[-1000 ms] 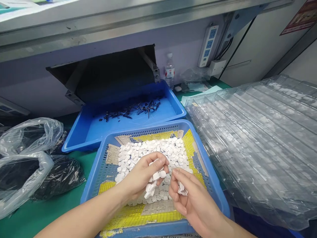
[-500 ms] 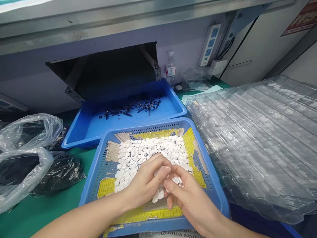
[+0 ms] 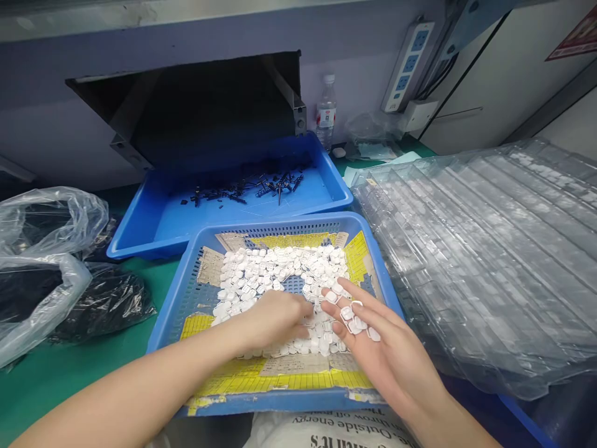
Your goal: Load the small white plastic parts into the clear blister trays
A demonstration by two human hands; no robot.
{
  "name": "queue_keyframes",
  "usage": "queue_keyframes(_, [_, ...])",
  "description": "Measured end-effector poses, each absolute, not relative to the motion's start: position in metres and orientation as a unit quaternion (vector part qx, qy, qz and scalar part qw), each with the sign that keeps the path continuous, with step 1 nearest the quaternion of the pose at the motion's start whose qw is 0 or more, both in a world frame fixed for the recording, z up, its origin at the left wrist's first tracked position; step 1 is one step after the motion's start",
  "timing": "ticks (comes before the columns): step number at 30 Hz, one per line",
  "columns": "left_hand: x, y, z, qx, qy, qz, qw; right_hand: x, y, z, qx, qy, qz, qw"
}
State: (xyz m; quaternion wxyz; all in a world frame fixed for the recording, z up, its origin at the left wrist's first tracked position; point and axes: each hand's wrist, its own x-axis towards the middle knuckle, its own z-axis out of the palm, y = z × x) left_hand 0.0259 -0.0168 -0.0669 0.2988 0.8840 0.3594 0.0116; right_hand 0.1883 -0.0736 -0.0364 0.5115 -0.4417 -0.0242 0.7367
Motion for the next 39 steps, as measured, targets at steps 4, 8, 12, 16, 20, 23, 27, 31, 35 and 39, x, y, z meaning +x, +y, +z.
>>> queue_keyframes(4, [0.038,-0.030,-0.075,0.929,0.262,-0.015,0.261,0.189,-0.072,-0.038,-0.421,-0.010,0.749,0.512])
queue_keyframes(8, [0.040,-0.027,-0.065,0.932,0.262,-0.062,0.244,0.189,-0.068,-0.037,-0.394,0.026,0.760,0.517])
queue_keyframes(12, [0.026,-0.012,-0.036,0.907,0.311,-0.003,0.284,0.189,-0.065,-0.033,-0.371,0.056,0.766,0.521])
queue_keyframes(16, [0.018,-0.014,-0.013,0.879,0.338,0.086,0.325,0.183,-0.067,-0.033,-0.352,0.080,0.779,0.513])
queue_keyframes(20, [0.025,-0.031,-0.014,0.889,0.328,0.110,0.300,0.173,-0.069,-0.033,-0.325,0.089,0.801,0.494])
queue_keyframes(23, [0.033,-0.040,-0.021,0.898,0.335,0.132,0.253,0.169,-0.070,-0.033,-0.321,0.085,0.803,0.495])
queue_keyframes(27, [0.039,-0.044,-0.026,0.909,0.322,0.181,0.196,0.170,-0.070,-0.033,-0.324,0.104,0.811,0.476])
queue_keyframes(31, [0.038,-0.039,-0.019,0.880,0.352,0.212,0.239,0.171,-0.071,-0.034,-0.289,0.127,0.813,0.490])
queue_keyframes(35, [0.031,-0.030,-0.005,0.761,0.464,0.238,0.386,0.172,-0.072,-0.032,-0.268,0.112,0.812,0.506])
queue_keyframes(39, [0.027,-0.022,-0.006,0.608,0.514,0.254,0.550,0.172,-0.072,-0.032,-0.311,0.086,0.815,0.481])
